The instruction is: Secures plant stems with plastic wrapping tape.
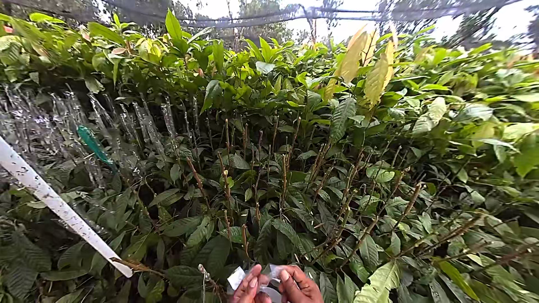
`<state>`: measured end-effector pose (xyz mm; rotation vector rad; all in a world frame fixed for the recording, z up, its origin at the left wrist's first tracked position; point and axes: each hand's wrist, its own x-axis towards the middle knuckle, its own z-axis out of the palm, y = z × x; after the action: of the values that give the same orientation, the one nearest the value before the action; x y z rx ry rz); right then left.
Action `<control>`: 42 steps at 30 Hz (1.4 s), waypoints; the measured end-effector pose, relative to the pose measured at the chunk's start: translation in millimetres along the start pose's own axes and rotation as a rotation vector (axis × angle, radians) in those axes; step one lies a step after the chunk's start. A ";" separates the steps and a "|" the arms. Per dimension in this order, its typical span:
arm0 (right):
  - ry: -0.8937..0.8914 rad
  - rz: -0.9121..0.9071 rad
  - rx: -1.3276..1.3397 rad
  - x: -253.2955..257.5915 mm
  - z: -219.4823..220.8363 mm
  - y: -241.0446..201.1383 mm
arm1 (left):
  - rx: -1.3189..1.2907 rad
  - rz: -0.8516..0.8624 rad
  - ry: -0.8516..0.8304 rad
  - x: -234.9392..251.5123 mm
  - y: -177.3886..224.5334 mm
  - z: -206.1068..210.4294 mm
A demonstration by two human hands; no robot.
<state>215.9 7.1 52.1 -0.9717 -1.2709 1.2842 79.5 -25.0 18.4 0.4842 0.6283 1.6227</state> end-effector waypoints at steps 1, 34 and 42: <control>0.054 0.066 0.066 2.4 0.6 -6.1 | 0.027 -0.032 0.110 2.4 6.5 2.5; -0.351 0.207 -1.051 159.6 12.1 5.9 | 1.426 0.277 -0.053 120.4 -4.3 -45.7; -0.667 0.027 -1.038 170.9 -5.4 16.5 | 0.636 -0.044 -0.073 131.2 -12.5 -57.7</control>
<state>196.2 177.7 55.0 -1.2827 -2.5825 0.9479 33.4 98.6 -39.1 0.9781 1.0950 1.3353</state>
